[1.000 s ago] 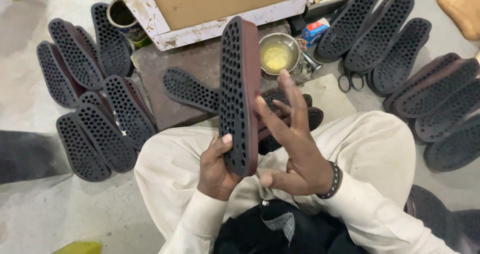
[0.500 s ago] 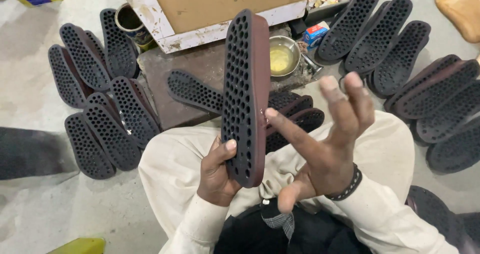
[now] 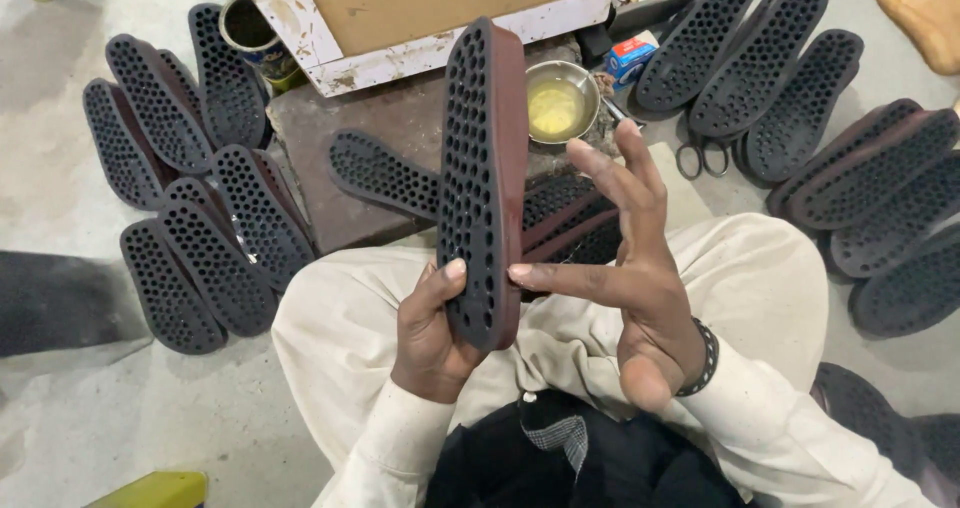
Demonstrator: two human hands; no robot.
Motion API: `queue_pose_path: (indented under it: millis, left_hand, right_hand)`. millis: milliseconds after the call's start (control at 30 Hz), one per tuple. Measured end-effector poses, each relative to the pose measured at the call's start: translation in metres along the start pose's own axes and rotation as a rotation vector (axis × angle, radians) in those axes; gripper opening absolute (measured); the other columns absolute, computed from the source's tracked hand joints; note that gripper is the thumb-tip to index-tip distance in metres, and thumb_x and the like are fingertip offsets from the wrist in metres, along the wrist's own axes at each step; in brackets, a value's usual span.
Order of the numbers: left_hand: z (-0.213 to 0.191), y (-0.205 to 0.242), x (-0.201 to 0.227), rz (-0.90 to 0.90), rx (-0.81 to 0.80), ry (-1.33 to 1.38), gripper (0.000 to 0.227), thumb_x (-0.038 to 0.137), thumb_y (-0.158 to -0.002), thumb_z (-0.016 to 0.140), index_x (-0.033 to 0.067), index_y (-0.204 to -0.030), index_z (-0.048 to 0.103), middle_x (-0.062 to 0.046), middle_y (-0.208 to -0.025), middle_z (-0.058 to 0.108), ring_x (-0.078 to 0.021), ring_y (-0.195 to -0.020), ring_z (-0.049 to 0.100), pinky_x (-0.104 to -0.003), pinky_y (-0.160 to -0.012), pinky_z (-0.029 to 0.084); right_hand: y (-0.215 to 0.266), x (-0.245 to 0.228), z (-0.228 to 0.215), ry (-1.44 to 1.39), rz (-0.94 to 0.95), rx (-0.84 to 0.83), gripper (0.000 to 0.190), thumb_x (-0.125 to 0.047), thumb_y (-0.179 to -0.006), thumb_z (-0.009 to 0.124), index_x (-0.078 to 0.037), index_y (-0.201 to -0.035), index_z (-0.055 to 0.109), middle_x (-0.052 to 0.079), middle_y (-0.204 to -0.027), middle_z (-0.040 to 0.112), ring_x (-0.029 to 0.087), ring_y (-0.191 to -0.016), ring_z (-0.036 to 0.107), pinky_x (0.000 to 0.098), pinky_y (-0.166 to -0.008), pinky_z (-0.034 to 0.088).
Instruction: Applying a liquid substance to the side edges of rubber shoe soles using a finger.
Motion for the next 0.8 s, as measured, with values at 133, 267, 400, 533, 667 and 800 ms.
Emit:
queue_pose_path:
  millis: [133,267,400,533,667,800]
  left_hand:
    - [-0.005,-0.001,-0.001,-0.006,-0.004,0.017,0.027,0.010,-0.095,0.066,-0.0046,-0.118,0.064,-0.017,-0.105,0.074,-0.0277,-0.093,0.074,-0.035,-0.083,0.061]
    - [-0.012,-0.004,0.000,-0.002,0.058,0.006,0.034,0.010,-0.092,0.069,-0.0037,-0.123,0.063,-0.017,-0.109,0.074,-0.0292,-0.096,0.073,-0.037,-0.082,0.061]
    - [-0.047,-0.013,0.000,0.006,0.189,0.041,0.026,0.006,-0.091,0.068,-0.0024,-0.115,0.069,-0.017,-0.109,0.075,-0.0315,-0.100,0.073,-0.038,-0.084,0.061]
    - [-0.048,-0.015,0.002,-0.001,0.276,0.075,0.032,0.006,-0.091,0.067,-0.0023,-0.122,0.066,-0.017,-0.119,0.072,-0.0306,-0.110,0.069,-0.038,-0.094,0.057]
    - [-0.019,-0.017,0.017,0.055,0.167,0.058,0.013,0.002,-0.091,0.059,0.0020,-0.094,0.071,-0.022,-0.084,0.078,-0.0273,-0.078,0.079,-0.029,-0.063,0.063]
    - [-0.030,-0.020,0.020,0.065,0.145,0.052,0.017,0.003,-0.092,0.059,0.0012,-0.100,0.073,-0.024,-0.090,0.077,-0.0308,-0.083,0.078,-0.033,-0.068,0.065]
  right_hand:
    - [-0.003,-0.006,-0.001,0.081,-0.053,0.006,0.085,-0.082,-0.101,0.013,-0.026,-0.123,0.073,0.021,-0.168,0.025,0.040,-0.166,0.003,0.0745,-0.143,0.012]
    - [-0.012,0.004,-0.006,0.072,-0.044,0.016,0.089,-0.081,-0.102,0.011,-0.021,-0.097,0.077,0.019,-0.163,0.029,0.037,-0.163,0.007,0.0724,-0.140,0.012]
    - [-0.020,0.073,-0.021,0.113,0.092,0.124,0.067,-0.067,-0.109,0.024,-0.019,-0.095,0.068,0.014,-0.158,0.041,0.037,-0.157,0.026,0.0748,-0.138,0.013]
    - [-0.006,0.216,-0.021,0.318,0.536,0.089,0.035,-0.030,-0.091,0.067,-0.020,-0.124,0.071,0.018,-0.144,0.042,0.034,-0.139,0.039,0.0576,-0.116,0.031]
    - [0.037,0.326,0.012,0.852,0.654,-0.275,0.079,-0.041,-0.085,0.077,-0.027,-0.155,0.044,0.022,-0.121,0.051,0.047,-0.116,0.061,0.0551,-0.097,0.051]
    - [0.061,0.317,0.038,0.952,0.994,-0.645,0.093,-0.048,-0.091,0.063,-0.019,-0.165,0.014,0.033,-0.151,0.034,0.053,-0.135,0.046,0.0632,-0.098,0.050]
Point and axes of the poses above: each hand's wrist, its own y-axis away from the middle knuckle, its own z-axis out of the palm, x = y × z, the point moved 9 cm from there along -y, towards the middle knuckle
